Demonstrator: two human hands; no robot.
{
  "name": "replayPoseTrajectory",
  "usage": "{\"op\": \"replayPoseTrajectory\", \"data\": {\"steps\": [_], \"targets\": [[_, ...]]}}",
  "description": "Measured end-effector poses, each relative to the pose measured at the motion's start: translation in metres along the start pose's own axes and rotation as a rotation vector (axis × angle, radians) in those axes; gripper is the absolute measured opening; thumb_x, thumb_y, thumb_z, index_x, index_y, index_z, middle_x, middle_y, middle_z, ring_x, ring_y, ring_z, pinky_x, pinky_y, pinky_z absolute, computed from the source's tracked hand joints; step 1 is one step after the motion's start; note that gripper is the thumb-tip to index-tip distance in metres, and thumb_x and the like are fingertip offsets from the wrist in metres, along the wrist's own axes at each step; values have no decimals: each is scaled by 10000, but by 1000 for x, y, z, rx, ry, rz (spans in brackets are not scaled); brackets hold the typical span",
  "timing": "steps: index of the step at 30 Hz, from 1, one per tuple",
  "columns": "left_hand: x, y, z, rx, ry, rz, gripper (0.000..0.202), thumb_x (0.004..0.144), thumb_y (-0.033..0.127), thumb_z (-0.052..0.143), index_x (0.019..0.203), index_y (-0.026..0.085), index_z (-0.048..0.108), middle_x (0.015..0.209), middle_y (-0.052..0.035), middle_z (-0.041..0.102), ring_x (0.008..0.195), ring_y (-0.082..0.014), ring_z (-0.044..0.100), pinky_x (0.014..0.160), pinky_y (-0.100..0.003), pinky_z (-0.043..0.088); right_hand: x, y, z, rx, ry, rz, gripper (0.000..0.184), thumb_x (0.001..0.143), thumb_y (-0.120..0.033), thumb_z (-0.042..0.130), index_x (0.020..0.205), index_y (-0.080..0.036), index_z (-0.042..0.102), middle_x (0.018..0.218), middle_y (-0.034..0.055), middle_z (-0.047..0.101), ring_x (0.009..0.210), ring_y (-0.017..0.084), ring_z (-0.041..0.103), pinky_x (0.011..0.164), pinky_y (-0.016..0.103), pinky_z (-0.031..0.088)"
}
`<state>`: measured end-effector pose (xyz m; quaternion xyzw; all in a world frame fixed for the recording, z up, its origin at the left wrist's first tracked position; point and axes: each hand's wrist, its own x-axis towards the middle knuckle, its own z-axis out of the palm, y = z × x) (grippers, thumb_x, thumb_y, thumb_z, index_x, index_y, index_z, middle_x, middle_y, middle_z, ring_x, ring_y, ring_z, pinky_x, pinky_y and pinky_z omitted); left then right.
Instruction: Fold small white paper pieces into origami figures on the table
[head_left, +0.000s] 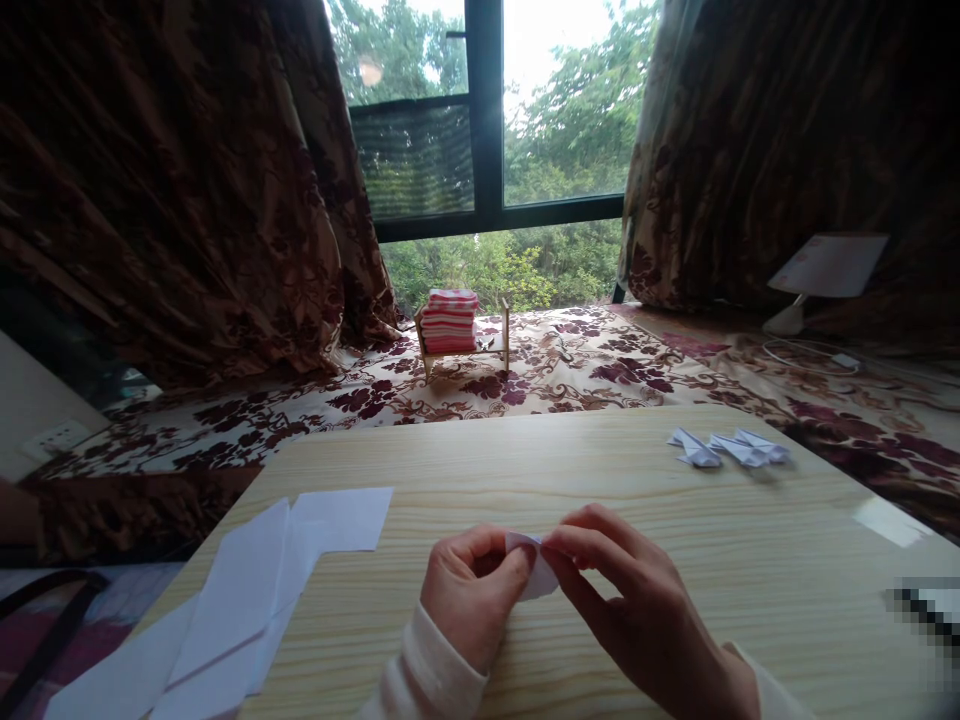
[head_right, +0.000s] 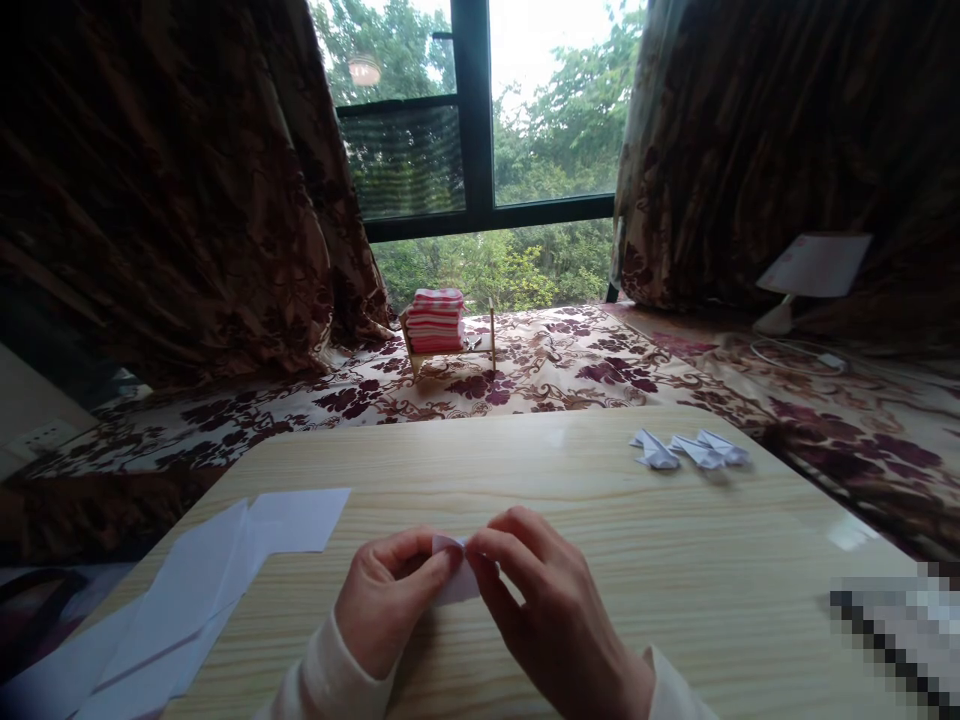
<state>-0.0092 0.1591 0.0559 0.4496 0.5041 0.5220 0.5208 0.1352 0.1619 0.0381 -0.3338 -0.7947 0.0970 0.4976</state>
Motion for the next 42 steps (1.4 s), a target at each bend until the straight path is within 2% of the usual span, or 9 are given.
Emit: {"op": "replayPoseTrajectory", "data": {"steps": [4,8,17,22,27,30,34,37,42], "targets": [[0,2,-1,-14,28,-64,113,569,226,673,554,120,709,497,-17,642,495,-103,511,487,-190,407,1,-3,-6,-134,-53,-129,257,810,-34,514,1005,-193,567,771,41,546,647,130,491,545,242,399],[0,3,-1,-26,29,-90,103,551,226,678,550,129,715,521,-29,664,516,-117,527,502,-202,422,5,-6,-10,-218,-53,-200,208,819,-39,496,962,-166,578,744,52,552,624,131,480,533,244,389],[4,-1,-6,-99,18,-115,118,550,252,688,562,138,713,517,-16,649,523,-112,525,527,-212,399,2,-3,-11,-218,-46,-271,338,793,7,511,1093,-144,546,822,73,559,706,142,494,598,263,425],[9,-13,-8,-253,-19,-202,237,490,336,761,615,138,723,580,-44,680,580,-156,576,589,-263,438,1,-4,-13,-211,-59,-277,329,788,6,512,1074,-146,567,844,80,567,708,148,504,605,276,432],[8,-11,-8,-298,-51,-225,259,482,351,780,623,140,726,580,-44,676,579,-155,572,594,-266,450,2,-6,-11,-171,-20,-266,374,765,31,518,1081,-165,560,839,68,560,685,138,500,582,267,437],[6,-6,-8,-160,-35,-87,160,570,298,735,621,146,724,597,-33,659,588,-137,553,577,-233,433,2,-6,-11,-128,32,-217,365,758,26,530,1056,-182,565,833,58,553,685,136,519,574,259,450],[1,-1,-8,104,-9,280,91,700,211,639,650,172,705,669,-18,615,652,-142,561,606,-226,443,3,-6,-11,-96,114,-65,280,773,-38,551,1007,-190,570,875,69,557,748,153,564,613,264,490],[-2,2,-8,328,-21,535,108,747,147,598,740,191,696,728,-20,606,712,-143,576,668,-229,452,4,-6,-10,-95,98,-46,254,778,-60,553,990,-199,568,874,67,562,768,162,570,632,276,496],[-3,5,-8,487,-13,710,105,736,71,578,761,165,618,802,-31,569,779,-150,565,715,-248,453,3,-5,-11,-84,81,-70,249,780,-27,533,949,-205,573,827,49,558,727,151,562,605,267,473]]}}
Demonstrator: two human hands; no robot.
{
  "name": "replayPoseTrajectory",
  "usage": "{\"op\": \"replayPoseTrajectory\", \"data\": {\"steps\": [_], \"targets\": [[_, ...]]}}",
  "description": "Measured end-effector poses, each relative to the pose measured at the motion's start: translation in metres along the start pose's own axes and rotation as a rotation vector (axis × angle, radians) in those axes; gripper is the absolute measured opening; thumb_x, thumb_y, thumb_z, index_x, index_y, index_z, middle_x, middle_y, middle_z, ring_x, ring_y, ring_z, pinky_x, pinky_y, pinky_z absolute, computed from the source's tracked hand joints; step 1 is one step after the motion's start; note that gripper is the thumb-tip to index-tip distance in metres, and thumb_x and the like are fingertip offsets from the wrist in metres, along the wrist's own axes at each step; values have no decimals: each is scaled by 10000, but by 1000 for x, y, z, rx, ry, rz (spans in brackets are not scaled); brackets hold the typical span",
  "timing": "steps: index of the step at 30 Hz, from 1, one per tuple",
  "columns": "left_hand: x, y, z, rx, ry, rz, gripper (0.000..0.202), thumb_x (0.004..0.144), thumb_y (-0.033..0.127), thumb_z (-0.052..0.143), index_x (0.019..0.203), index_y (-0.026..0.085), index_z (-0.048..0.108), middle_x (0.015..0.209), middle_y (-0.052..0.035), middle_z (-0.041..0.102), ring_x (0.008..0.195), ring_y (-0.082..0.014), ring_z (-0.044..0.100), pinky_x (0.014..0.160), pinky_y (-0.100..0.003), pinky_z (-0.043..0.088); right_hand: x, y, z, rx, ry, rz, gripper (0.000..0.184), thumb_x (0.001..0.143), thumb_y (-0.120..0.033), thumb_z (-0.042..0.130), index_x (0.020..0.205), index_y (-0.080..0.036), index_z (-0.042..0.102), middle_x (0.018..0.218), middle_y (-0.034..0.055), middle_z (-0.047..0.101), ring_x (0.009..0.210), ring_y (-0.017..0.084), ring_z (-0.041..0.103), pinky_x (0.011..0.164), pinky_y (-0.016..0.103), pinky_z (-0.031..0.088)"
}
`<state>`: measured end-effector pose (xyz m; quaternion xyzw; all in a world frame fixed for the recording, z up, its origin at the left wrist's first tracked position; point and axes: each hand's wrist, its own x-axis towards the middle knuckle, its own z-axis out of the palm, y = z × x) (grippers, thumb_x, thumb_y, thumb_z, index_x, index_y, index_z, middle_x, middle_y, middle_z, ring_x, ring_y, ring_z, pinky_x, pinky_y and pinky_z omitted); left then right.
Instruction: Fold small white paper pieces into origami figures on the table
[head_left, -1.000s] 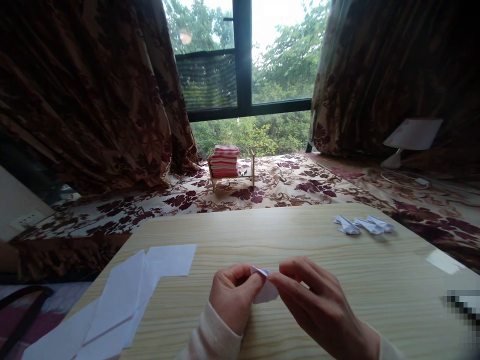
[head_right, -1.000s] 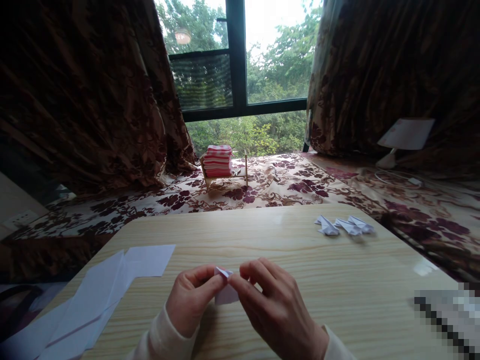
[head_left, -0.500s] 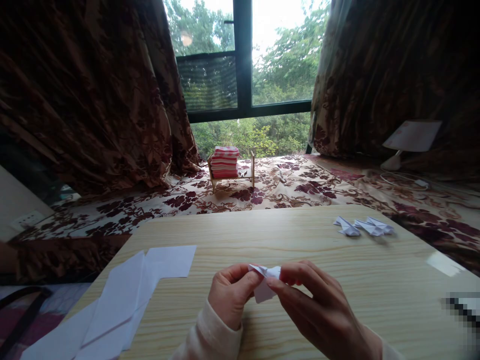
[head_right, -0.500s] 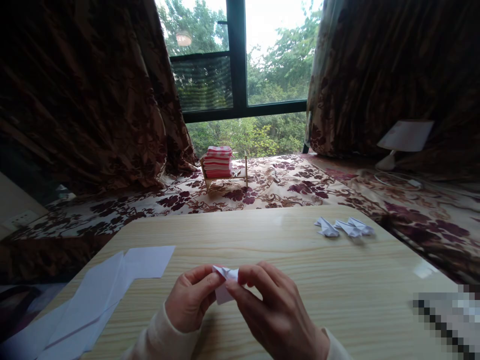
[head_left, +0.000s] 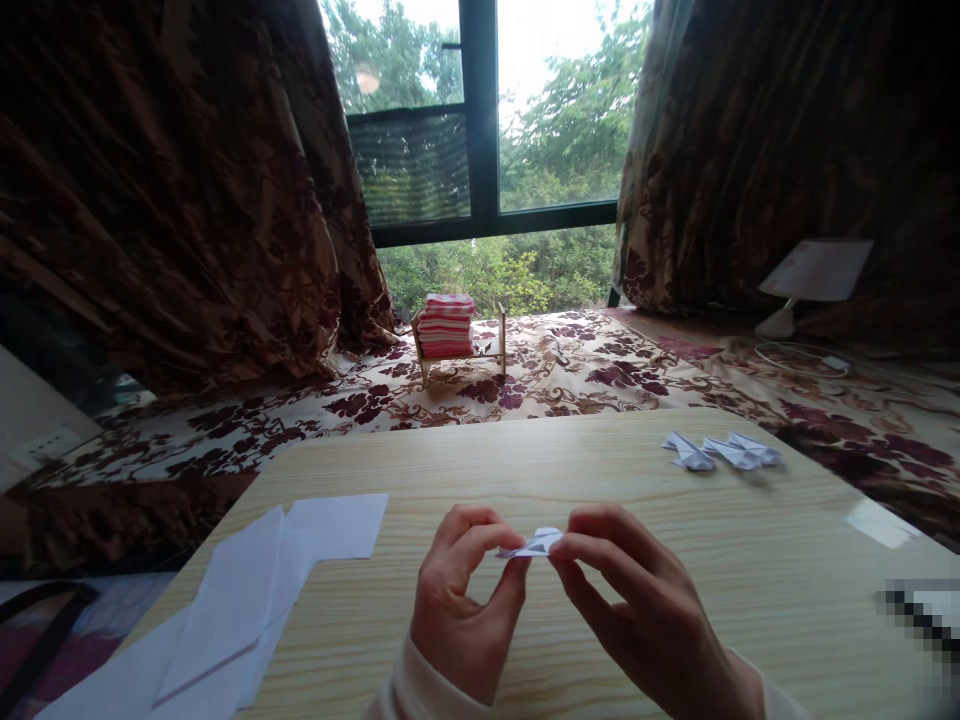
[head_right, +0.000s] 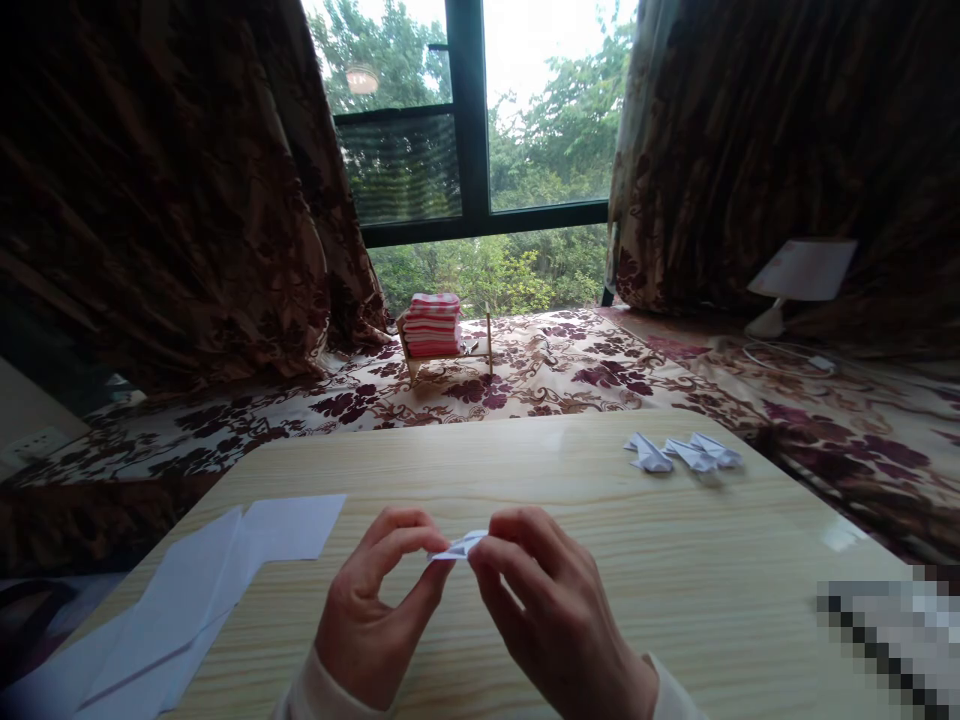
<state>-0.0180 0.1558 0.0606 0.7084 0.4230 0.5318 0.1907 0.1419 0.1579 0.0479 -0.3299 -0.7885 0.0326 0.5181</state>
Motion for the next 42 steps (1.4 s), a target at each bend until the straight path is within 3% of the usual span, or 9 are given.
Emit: {"op": "replayPoseTrajectory", "data": {"steps": [8,12,16,21,23,25,29,34,42], "targets": [[-3,-6,-3,56,30,93,207,734,-10,477,761,188,534,855,-20,489,762,-128,505,649,-224,424,0,1,2,0,-21,15,222,769,-51,555,934,-199,542,877,57,556,783,164,554,652,284,472],[-2,-7,-5,87,24,187,218,752,-10,462,790,194,529,897,-31,472,832,-142,523,722,-248,438,2,-1,2,62,0,107,180,760,-98,568,899,-201,517,852,43,549,697,144,535,602,264,469],[-1,-5,-7,138,39,228,231,743,-13,465,808,203,515,914,-40,487,883,-160,527,758,-264,448,7,-3,2,236,-38,421,54,814,-236,519,799,-187,537,770,23,549,631,132,514,578,254,448],[-4,-8,-4,126,26,221,226,732,-2,473,810,202,535,953,-52,523,943,-177,536,791,-284,463,10,-3,3,640,-247,854,329,805,-436,507,612,-170,515,582,-21,456,565,113,426,517,228,365],[-5,-10,0,23,83,112,233,731,43,507,892,205,549,1063,-68,520,968,-186,542,815,-307,469,9,-3,5,741,-186,919,323,766,-443,569,609,-165,520,556,-37,427,546,100,384,516,224,336],[-5,-12,4,-156,131,-140,288,736,127,559,1011,210,538,1064,-70,551,901,-176,576,787,-307,484,8,-2,7,802,-84,970,306,733,-442,618,639,-158,550,540,-47,419,529,91,362,518,225,321],[-3,-11,10,-470,21,-611,246,718,302,613,908,150,643,688,-27,630,696,-159,583,665,-264,476,6,0,12,888,17,1060,313,678,-448,676,662,-147,588,546,-39,461,511,89,373,504,227,320],[-2,-10,11,-614,-44,-653,230,707,328,594,652,126,689,604,-24,596,625,-140,525,629,-270,438,6,-5,15,891,-90,1056,346,692,-475,652,612,-142,602,555,-21,507,513,92,406,510,229,334],[-2,-15,12,-677,-30,-754,194,650,311,621,624,133,694,548,-9,582,578,-126,514,611,-264,419,7,-6,12,839,-126,1012,350,717,-475,623,623,-137,631,570,-8,556,496,80,411,485,212,335]]}}
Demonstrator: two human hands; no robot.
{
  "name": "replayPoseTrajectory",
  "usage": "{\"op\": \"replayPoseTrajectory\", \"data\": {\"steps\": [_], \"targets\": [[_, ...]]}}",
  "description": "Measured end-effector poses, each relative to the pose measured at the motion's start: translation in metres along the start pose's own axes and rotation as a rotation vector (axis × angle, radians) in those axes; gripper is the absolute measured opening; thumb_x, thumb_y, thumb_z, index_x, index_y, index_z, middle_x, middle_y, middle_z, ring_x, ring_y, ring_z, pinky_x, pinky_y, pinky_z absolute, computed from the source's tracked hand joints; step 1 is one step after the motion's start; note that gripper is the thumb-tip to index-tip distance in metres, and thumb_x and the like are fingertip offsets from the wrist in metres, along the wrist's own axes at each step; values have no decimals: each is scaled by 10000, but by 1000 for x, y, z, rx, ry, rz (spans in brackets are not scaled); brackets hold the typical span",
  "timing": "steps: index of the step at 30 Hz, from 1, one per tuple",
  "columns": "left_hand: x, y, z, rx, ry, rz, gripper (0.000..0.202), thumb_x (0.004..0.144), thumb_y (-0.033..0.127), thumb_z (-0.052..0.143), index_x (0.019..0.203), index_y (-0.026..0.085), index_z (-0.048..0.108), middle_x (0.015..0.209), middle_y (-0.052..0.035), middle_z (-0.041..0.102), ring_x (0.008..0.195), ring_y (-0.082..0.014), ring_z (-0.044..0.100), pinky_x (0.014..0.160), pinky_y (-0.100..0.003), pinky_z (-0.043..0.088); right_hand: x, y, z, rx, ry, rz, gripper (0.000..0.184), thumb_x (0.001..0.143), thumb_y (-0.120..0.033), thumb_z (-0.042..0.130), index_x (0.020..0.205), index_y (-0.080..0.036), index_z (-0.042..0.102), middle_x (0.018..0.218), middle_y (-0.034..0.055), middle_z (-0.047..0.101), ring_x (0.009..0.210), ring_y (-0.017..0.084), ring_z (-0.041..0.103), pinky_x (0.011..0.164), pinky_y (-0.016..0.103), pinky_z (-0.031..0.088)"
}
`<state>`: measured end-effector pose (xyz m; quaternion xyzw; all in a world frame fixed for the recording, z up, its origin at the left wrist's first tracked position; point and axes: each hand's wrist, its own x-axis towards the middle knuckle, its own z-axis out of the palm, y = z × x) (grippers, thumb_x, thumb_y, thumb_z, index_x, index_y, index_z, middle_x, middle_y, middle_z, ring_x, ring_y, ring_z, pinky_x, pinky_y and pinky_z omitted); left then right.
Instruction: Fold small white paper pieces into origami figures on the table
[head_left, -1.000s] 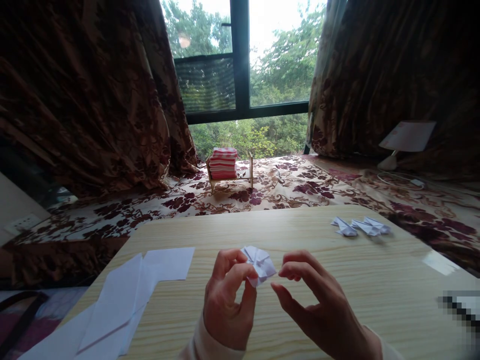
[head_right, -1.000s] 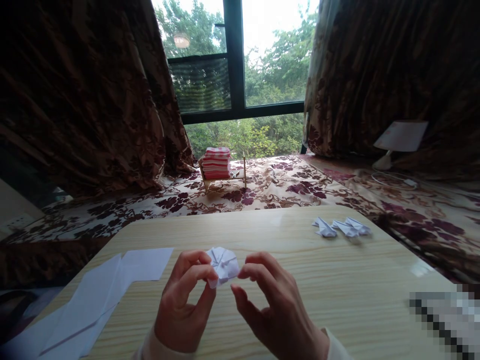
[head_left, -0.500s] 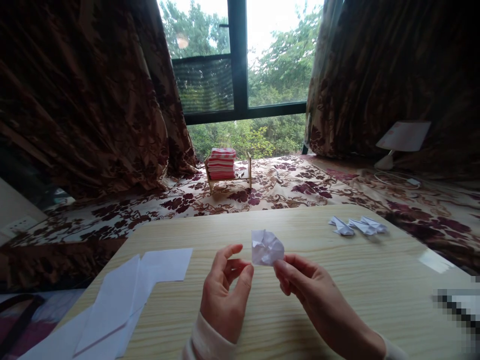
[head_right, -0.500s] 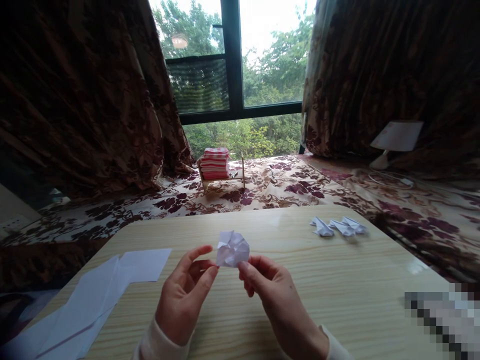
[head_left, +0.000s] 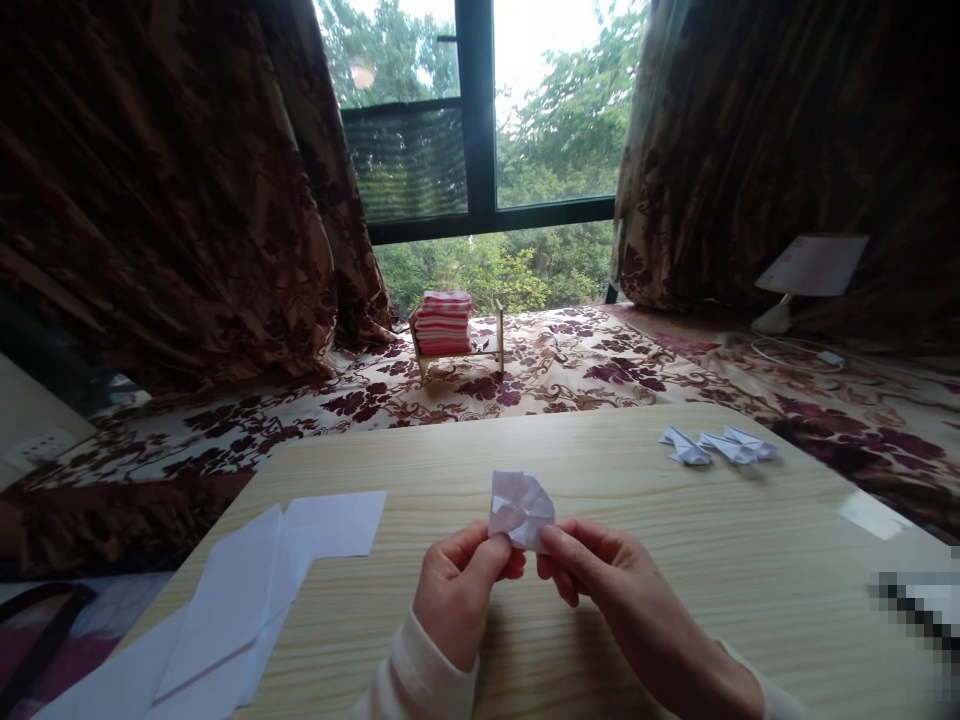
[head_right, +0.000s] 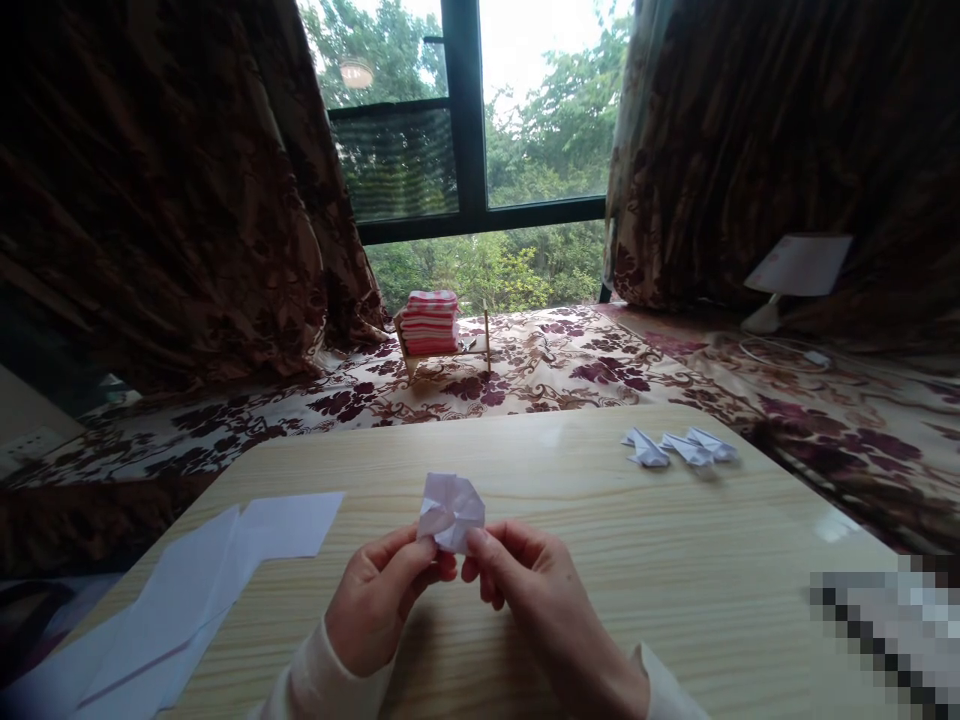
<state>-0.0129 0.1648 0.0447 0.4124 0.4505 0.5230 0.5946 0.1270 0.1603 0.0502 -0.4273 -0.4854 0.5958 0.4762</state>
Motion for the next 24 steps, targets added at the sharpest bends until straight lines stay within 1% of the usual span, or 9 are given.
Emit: {"op": "replayPoseTrajectory", "data": {"steps": [7,14,21,24], "targets": [[-1,-1,0,30,-5,2,223,617,336,691,622,113,688,542,-15,586,565,-121,500,586,-249,396,3,7,-2,-78,18,-30,311,729,-439,627,653,-138,639,581,-5,588,490,76,437,473,199,359],[-1,-2,0,21,-4,-24,288,626,400,689,675,117,706,579,-23,600,573,-118,497,588,-244,390,2,9,-3,-118,48,-46,304,734,-433,622,631,-148,622,571,-17,574,487,75,428,472,195,358],[-2,4,1,223,51,14,256,633,350,649,564,104,635,499,6,531,529,-106,454,547,-232,343,2,11,-2,-133,18,-31,327,745,-454,605,640,-145,628,567,-13,572,482,76,428,461,194,352],[-5,9,6,227,64,16,219,618,313,629,520,118,612,488,11,530,520,-105,447,541,-230,336,4,14,-2,-142,28,-28,332,745,-462,600,649,-145,628,572,-12,569,479,75,422,451,192,344]]}}
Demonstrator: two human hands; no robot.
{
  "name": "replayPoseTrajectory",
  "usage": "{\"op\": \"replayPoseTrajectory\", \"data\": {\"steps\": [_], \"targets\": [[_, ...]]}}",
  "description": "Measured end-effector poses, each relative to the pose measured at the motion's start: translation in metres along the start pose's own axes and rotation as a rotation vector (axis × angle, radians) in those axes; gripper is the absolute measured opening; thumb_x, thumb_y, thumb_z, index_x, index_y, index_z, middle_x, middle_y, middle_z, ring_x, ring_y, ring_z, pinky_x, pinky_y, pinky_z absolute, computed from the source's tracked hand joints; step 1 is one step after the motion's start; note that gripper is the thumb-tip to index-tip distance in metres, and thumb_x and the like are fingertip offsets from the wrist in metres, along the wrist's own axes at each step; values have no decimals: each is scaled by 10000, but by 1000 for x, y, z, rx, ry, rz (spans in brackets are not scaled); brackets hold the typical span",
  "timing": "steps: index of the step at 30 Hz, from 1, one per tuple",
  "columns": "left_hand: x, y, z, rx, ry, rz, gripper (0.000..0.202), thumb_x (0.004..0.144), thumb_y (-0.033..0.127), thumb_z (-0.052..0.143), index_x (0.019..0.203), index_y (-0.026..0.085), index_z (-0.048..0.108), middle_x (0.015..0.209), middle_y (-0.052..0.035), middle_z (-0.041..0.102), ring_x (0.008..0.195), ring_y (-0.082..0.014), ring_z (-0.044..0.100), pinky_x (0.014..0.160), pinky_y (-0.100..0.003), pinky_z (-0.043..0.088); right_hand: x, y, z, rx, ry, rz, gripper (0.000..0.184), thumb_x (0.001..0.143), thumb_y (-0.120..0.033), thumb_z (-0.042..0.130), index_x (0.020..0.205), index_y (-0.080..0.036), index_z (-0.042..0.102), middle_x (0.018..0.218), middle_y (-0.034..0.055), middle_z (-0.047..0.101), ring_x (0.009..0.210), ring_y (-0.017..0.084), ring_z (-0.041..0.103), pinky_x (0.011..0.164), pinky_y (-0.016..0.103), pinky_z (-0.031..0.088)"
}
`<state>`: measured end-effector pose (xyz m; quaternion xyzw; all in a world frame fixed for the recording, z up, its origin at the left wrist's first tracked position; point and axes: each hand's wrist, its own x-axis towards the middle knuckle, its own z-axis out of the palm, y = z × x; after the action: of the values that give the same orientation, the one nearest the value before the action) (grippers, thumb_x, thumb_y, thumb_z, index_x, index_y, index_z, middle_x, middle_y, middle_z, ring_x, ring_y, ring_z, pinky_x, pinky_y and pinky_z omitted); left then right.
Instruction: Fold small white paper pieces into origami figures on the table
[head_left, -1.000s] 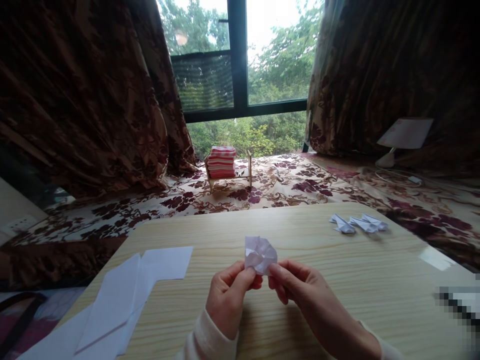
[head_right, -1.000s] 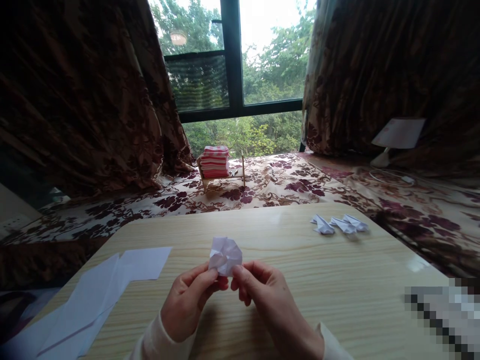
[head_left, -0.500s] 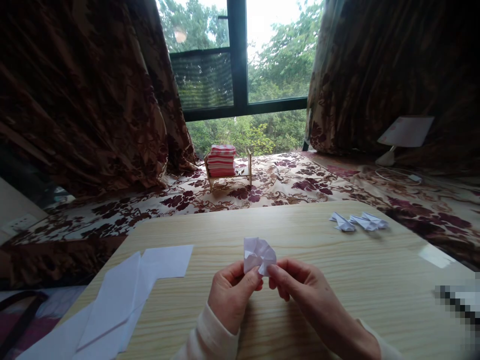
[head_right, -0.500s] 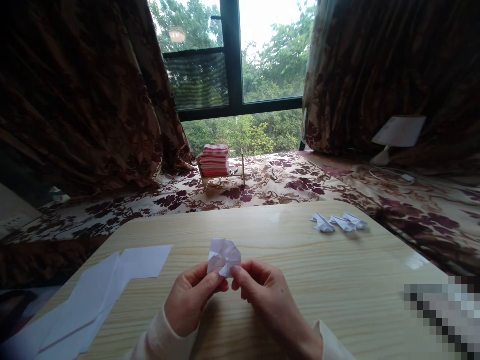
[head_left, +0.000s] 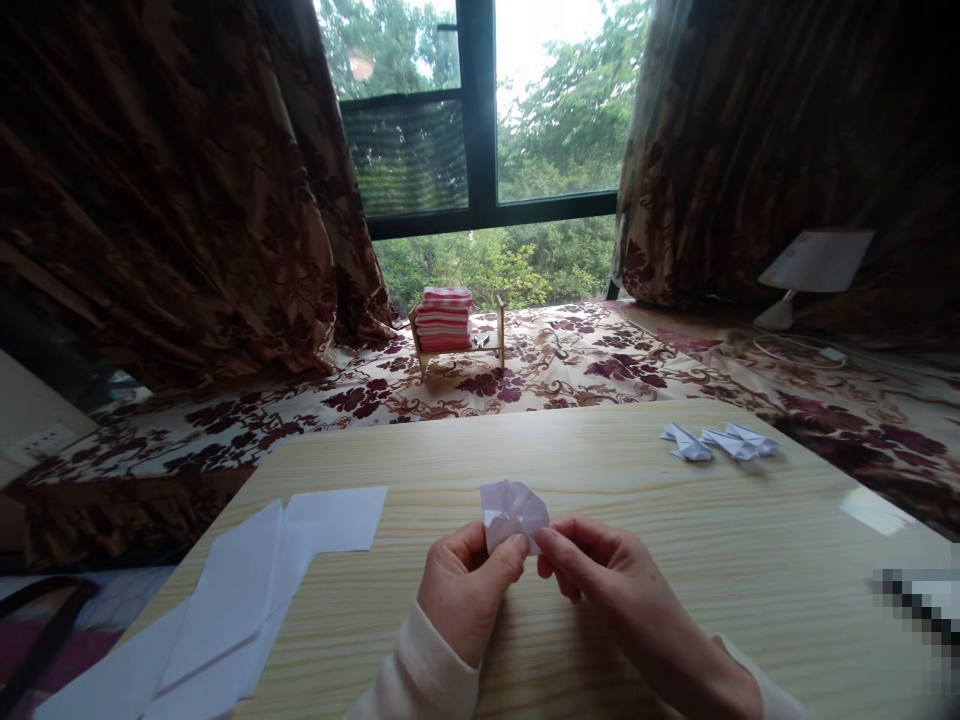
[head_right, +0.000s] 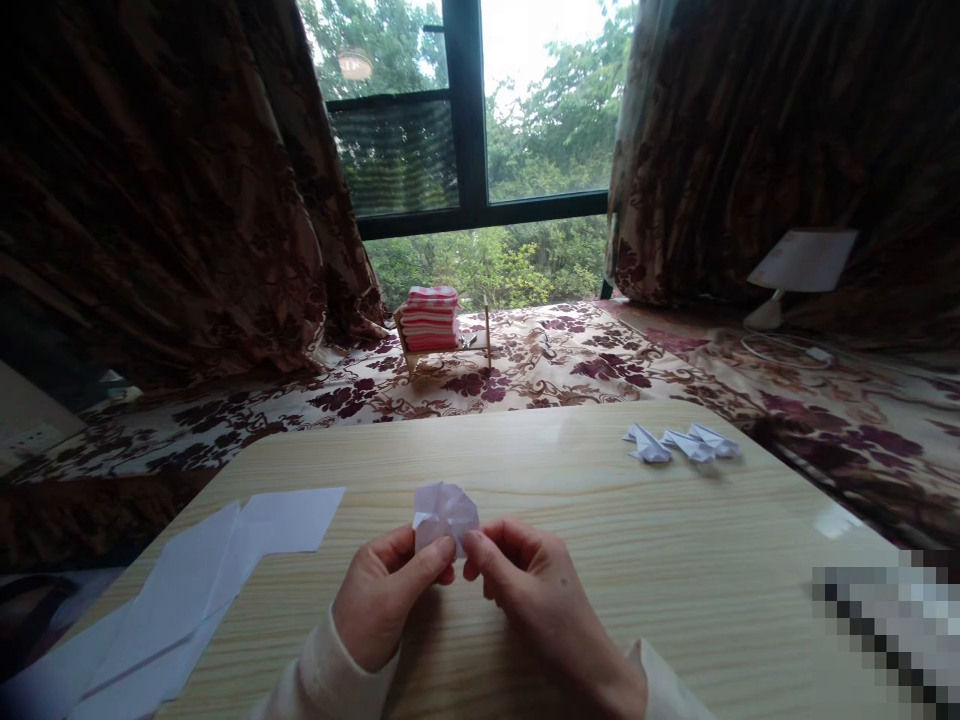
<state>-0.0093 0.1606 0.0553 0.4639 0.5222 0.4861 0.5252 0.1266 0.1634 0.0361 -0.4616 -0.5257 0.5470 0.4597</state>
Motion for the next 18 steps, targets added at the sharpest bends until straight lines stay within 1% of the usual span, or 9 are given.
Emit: {"op": "replayPoseTrajectory", "data": {"steps": [3,5,7,9,10,11,13,15,18], "targets": [[-3,4,3,-17,1,-18,160,593,264,608,511,126,613,480,14,540,507,-102,443,534,-227,332,2,1,-1,-9,-2,-1,342,749,-470,585,644,-146,618,567,-11,561,469,78,419,443,197,347],[-2,3,3,11,21,-33,157,588,264,601,513,127,611,463,18,532,485,-97,426,511,-224,314,2,0,-3,-54,3,-24,336,772,-464,555,671,-149,615,583,-5,566,476,87,431,448,205,360],[0,0,1,43,49,-44,173,591,283,601,514,129,597,447,19,523,470,-95,417,497,-224,305,0,-2,-4,-141,67,-106,292,805,-428,521,742,-158,613,633,6,581,521,105,469,485,217,391],[3,-5,-2,61,55,-53,186,594,302,602,521,132,586,439,19,519,464,-97,425,497,-225,315,-2,-4,-4,-249,140,-237,218,826,-367,510,791,-170,598,689,12,584,593,123,505,546,228,417],[4,-8,-3,63,48,-55,189,593,309,603,530,131,588,439,18,521,464,-100,433,500,-227,326,-4,-5,-4,-300,150,-301,184,828,-336,511,786,-175,590,698,11,573,611,126,508,565,230,420],[5,-9,-4,59,36,-58,191,592,314,606,543,129,595,442,16,523,465,-102,442,503,-230,338,-5,-6,-3,-343,138,-350,161,828,-309,515,764,-177,581,692,7,556,608,123,502,564,228,418],[5,-11,-4,31,5,-70,200,588,320,614,566,121,613,450,12,531,467,-105,456,510,-234,362,-6,-7,-2,-394,83,-400,147,821,-272,522,719,-175,564,673,-3,520,569,110,479,527,218,405],[4,-10,-3,-23,-17,-91,199,580,315,627,569,116,620,451,9,539,465,-103,469,513,-234,380,-6,-7,-1,-402,53,-399,148,817,-250,520,699,-169,558,662,-8,501,543,101,464,496,210,393],[2,-9,0,-113,-44,-148,165,555,278,644,563,114,623,449,5,551,454,-103,493,511,-232,400,-5,-7,-2,-387,41,-372,170,822,-235,502,675,-165,552,651,-10,493,551,101,467,504,207,395]]}}
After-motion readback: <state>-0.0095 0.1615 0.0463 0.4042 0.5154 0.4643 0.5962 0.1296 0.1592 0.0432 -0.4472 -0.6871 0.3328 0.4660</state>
